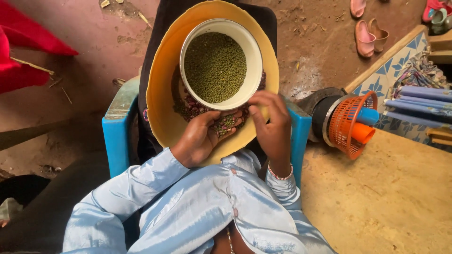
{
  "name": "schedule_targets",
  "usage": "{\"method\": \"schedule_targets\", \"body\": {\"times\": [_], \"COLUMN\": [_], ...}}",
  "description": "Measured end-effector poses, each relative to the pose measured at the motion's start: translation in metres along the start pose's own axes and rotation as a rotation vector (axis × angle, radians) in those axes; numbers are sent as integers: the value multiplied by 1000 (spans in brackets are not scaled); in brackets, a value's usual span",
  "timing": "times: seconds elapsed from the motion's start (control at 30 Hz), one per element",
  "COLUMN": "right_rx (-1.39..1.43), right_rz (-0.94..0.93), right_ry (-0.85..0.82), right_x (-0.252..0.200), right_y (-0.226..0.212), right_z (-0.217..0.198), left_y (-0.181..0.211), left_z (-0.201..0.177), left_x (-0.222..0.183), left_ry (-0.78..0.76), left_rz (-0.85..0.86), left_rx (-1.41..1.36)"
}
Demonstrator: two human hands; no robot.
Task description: Manually sorting mung beans by picking out debris and discolored beans from a large bowl.
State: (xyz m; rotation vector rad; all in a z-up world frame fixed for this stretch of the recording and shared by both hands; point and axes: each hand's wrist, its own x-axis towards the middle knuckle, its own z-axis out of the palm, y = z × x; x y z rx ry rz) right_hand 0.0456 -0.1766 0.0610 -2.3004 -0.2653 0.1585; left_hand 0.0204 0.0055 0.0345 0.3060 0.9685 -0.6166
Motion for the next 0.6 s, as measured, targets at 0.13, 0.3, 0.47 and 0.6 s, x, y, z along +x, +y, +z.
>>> {"method": "schedule_targets", "body": {"times": [0.13, 0.3, 0.47, 0.6], "right_rx": [-118, -179, -212, -195], "right_rz": [-55, 0, -9, -68], "right_ry": [-182, -345, -332, -302], "right_x": [-14, -14, -20, -17], "right_y": [10, -29, -28, -29], "right_z": [14, 22, 30, 32], "left_y": [-3, -15, -9, -5], "left_z": [-6, -33, -21, -13], "left_x": [9, 30, 16, 4], "left_ry": [35, -8, -8, -86], "left_rz": [2, -3, -34, 43], "left_rx": [97, 11, 6, 21]}}
